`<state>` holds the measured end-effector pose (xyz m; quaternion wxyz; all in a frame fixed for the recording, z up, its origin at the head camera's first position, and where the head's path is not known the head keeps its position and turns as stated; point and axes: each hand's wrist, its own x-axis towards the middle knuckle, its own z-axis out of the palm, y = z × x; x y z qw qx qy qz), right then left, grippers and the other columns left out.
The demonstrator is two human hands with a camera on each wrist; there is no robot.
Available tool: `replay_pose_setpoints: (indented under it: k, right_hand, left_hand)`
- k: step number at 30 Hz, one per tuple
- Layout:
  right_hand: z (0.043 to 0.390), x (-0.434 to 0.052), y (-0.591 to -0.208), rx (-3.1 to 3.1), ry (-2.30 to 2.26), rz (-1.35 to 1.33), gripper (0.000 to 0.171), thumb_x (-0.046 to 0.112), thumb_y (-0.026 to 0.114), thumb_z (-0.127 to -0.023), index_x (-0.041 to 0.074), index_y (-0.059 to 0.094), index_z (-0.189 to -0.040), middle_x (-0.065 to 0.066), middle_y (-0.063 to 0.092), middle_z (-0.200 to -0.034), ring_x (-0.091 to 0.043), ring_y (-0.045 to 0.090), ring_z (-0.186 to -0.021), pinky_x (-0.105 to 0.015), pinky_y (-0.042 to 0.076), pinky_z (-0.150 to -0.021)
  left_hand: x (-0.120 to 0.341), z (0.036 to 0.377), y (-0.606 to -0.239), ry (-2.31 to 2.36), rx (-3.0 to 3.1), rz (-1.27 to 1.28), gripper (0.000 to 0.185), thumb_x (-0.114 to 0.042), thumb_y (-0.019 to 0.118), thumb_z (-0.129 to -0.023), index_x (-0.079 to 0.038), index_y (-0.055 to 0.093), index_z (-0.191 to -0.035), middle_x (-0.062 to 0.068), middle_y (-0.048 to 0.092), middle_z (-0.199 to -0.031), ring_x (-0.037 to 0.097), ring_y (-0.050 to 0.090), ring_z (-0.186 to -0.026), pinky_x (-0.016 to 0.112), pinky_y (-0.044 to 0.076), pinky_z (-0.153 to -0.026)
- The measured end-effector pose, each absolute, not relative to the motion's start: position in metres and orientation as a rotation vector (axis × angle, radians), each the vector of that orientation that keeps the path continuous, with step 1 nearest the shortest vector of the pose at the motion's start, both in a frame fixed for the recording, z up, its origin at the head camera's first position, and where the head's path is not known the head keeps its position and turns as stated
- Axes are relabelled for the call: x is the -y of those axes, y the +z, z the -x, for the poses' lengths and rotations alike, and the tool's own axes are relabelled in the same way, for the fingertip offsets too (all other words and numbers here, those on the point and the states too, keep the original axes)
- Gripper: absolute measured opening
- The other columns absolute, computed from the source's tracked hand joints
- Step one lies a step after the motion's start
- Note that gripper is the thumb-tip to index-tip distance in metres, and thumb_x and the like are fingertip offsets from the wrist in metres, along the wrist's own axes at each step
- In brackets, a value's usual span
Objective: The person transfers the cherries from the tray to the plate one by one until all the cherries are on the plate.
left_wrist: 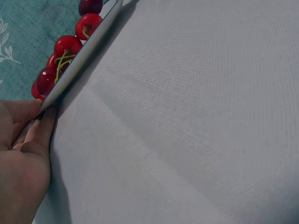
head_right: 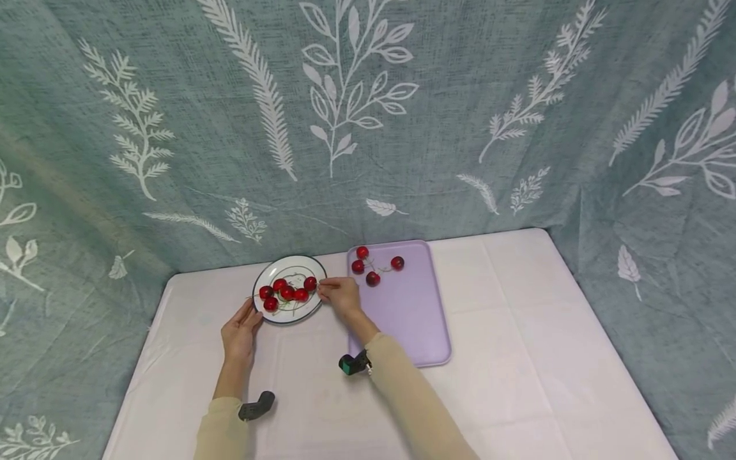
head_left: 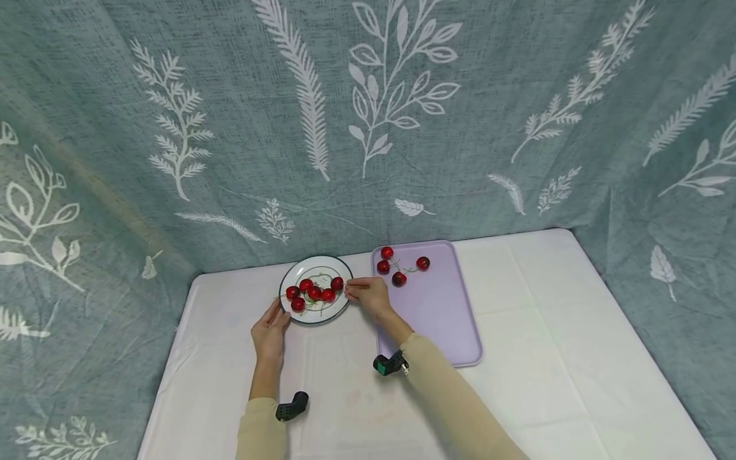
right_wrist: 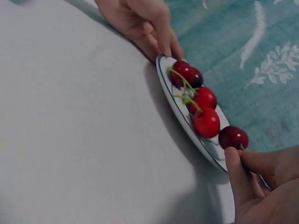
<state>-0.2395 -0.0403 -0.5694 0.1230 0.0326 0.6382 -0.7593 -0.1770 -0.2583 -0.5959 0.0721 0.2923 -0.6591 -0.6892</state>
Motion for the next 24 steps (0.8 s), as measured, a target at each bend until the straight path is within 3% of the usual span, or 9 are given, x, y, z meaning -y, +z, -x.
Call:
replay_pose_setpoints:
  k: [6, 15, 24]
  right_hand:
    - [0.24, 0.052, -0.575, -2.168, -2.015, 0.022, 0.014, -0.01, 0.066, -0.086, -0.014, 0.071, -0.098, -0.026, 0.072, -0.089, -0.016, 0.07, -0.07, -0.021, 0.061, -0.065]
    - [0.241, 0.062, -0.573, -2.254, -1.878, 0.109, 0.013, -0.008, 0.066, -0.086, -0.013, 0.072, -0.097, -0.023, 0.073, -0.086, -0.025, 0.073, -0.072, -0.019, 0.06, -0.062]
    - [0.244, 0.066, -0.567, -2.443, -1.588, 0.224, 0.012, -0.001, 0.069, -0.087, -0.004, 0.076, -0.095, -0.012, 0.074, -0.083, -0.006, 0.063, -0.066, -0.008, 0.05, -0.057]
  left_hand:
    - [0.258, 0.176, -0.596, -2.059, 2.008, -0.888, 0.054, 0.0, 0.056, -0.095, -0.006, 0.043, -0.147, 0.011, 0.043, -0.15, 0.02, 0.044, -0.136, 0.022, 0.042, -0.106]
    - [0.258, 0.178, -0.597, -2.079, 1.989, -0.849, 0.054, 0.002, 0.056, -0.095, -0.004, 0.043, -0.147, 0.013, 0.043, -0.15, 0.021, 0.044, -0.136, 0.019, 0.045, -0.103]
    - [0.259, 0.177, -0.596, -2.083, 1.963, -0.841, 0.054, 0.003, 0.057, -0.094, -0.004, 0.044, -0.146, 0.014, 0.043, -0.15, 0.023, 0.045, -0.135, 0.019, 0.046, -0.102]
